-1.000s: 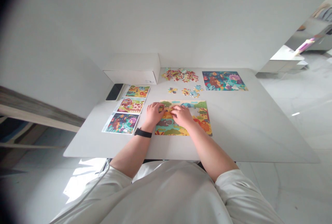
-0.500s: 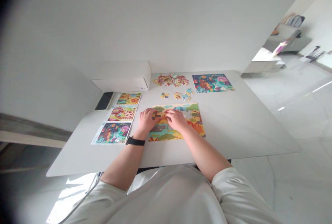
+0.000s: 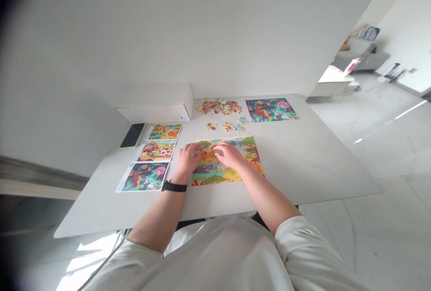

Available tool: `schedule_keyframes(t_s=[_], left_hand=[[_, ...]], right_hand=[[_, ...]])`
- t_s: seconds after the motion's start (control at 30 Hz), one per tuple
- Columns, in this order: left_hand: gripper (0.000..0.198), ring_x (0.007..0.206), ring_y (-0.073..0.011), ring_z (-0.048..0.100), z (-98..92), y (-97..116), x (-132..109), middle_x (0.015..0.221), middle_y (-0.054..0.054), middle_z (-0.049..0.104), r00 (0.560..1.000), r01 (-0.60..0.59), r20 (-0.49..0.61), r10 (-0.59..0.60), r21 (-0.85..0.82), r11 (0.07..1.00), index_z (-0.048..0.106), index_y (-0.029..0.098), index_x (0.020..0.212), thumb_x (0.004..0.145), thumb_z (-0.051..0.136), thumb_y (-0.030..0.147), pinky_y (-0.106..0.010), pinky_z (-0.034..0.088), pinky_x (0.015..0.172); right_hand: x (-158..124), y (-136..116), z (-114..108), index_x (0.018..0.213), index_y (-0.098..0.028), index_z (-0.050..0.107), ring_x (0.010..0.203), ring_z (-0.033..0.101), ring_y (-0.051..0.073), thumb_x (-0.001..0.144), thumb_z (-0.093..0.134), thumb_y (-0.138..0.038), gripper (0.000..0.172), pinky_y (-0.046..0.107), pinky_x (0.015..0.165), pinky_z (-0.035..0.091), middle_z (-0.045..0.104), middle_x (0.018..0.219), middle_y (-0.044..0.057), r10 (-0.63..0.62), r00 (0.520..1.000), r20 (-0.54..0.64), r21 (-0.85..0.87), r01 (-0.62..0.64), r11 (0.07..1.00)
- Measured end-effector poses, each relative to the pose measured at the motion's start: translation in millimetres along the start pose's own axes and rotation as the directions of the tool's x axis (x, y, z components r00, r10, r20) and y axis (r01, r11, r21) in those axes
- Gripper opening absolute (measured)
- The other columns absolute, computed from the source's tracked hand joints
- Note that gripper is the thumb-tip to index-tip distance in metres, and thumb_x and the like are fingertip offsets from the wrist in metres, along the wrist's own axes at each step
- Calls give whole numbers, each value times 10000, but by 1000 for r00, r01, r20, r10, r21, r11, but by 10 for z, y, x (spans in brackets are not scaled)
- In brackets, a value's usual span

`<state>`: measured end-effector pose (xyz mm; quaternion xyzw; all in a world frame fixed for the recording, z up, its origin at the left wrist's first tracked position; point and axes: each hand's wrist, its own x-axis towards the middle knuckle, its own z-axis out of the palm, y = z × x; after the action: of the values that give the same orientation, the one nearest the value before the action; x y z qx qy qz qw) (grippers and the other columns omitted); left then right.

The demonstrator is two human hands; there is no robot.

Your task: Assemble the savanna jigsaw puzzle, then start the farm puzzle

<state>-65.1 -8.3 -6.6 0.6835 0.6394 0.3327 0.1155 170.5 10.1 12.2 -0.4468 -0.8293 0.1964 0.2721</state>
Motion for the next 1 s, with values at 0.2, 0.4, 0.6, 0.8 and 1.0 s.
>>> schedule_keyframes(t_s=[0.2,0.4,0.6,0.8,1.0], left_hand=[[199,1214,-285,686,-28,-9,56,1226,-123,739,986,36,-148,-81,-285,958,696,241,1148,1030,551,307,-450,520,1099],[165,1089,-257,708,30,-14,147,1101,-85,763,949,179,-155,-276,-456,872,682,238,1050,1009,563,346,-392,537,1005],[207,1017,-219,697,20,-3,171,1014,-52,749,905,231,-175,-387,-561,795,683,239,988,1019,509,346,-319,528,933],[236,910,-205,680,3,31,158,932,-40,722,902,232,-150,-405,-621,748,691,242,966,1033,504,370,-307,518,848],[270,851,-197,662,3,12,175,925,-41,723,911,248,-100,-401,-644,724,694,237,970,1053,493,397,-302,520,796]], right_hand=[[174,239,-383,1213,-282,807,1135,781,256,968,713,-211,271,453,1069,609,812,1260,70,247,963,-106,13,-247,969],[400,485,-632,1212,-281,810,1120,781,264,954,746,-223,272,438,1054,609,823,1236,68,376,923,-83,-68,-381,922],[695,534,-697,1267,-251,802,1199,755,261,988,731,-263,289,396,1096,563,810,1289,85,426,905,-2,-165,-421,892],[1120,504,-446,1257,-252,813,1209,745,257,980,723,-210,293,383,1097,551,799,1309,89,348,937,40,-224,-331,916],[1478,362,-108,1383,-248,747,1337,666,300,997,723,-221,388,414,1134,513,746,1421,117,305,948,92,-353,-256,900]])
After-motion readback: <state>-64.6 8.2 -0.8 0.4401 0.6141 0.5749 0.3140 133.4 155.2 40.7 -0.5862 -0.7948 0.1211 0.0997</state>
